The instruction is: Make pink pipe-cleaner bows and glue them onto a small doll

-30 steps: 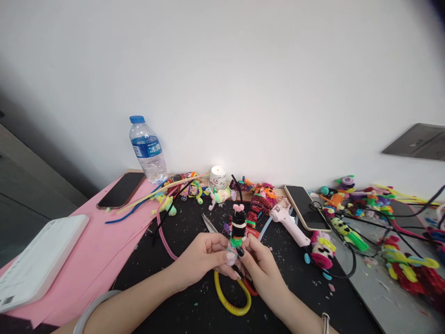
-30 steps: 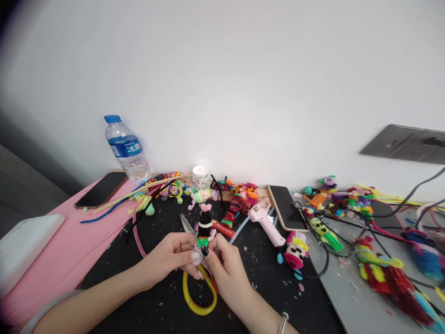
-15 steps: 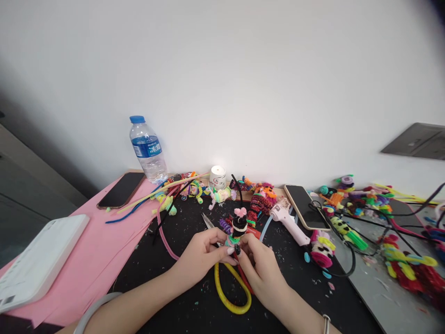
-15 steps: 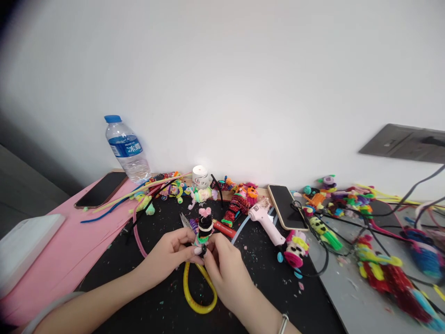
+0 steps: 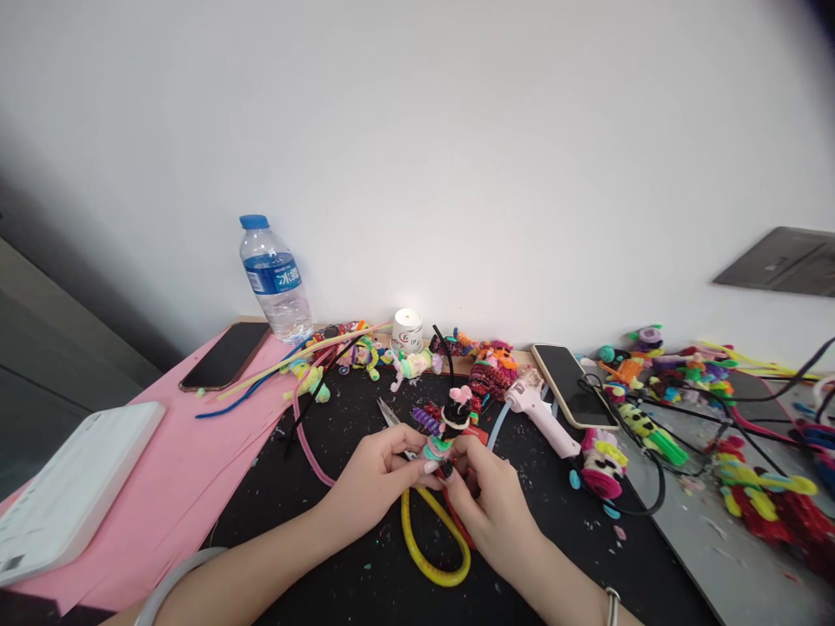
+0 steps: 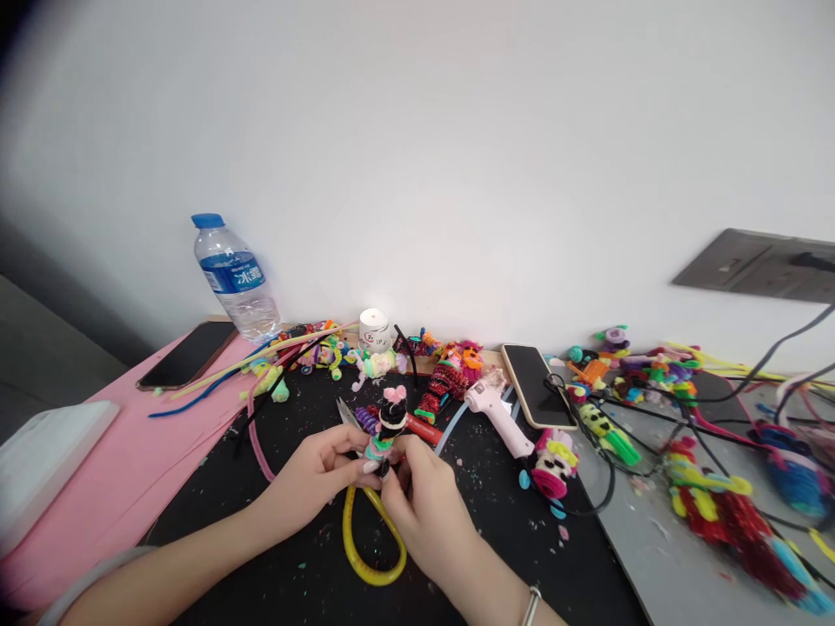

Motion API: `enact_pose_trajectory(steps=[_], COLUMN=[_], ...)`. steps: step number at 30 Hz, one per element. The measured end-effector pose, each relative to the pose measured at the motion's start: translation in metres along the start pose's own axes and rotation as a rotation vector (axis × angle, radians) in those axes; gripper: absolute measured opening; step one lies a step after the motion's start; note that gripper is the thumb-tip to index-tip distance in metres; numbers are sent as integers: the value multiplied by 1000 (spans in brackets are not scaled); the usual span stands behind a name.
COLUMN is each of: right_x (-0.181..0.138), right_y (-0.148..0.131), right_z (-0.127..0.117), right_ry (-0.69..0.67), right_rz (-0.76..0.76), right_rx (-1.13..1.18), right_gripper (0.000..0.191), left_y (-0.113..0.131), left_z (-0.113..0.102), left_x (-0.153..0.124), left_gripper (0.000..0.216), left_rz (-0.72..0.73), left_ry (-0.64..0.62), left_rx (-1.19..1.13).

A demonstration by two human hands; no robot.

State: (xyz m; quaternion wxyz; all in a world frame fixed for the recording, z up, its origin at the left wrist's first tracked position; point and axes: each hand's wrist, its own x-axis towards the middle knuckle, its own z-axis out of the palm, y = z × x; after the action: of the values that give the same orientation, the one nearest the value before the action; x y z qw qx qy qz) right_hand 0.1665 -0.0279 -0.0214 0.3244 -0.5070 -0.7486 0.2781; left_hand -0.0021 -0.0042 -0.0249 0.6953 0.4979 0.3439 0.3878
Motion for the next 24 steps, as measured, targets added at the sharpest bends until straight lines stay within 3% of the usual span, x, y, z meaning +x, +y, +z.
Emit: enact_pose_trajectory(steps=[24], right_x=[-1], right_y=[0], right_z=[1], right_ry=[-22], right_rz=[-7], right_rx=[32], right_gripper=[12], left_y=[0], left_z=[-1], left_x=[1], left_gripper=[14], left_rz=[-6], left_ry=[-44], left_rx=[-7])
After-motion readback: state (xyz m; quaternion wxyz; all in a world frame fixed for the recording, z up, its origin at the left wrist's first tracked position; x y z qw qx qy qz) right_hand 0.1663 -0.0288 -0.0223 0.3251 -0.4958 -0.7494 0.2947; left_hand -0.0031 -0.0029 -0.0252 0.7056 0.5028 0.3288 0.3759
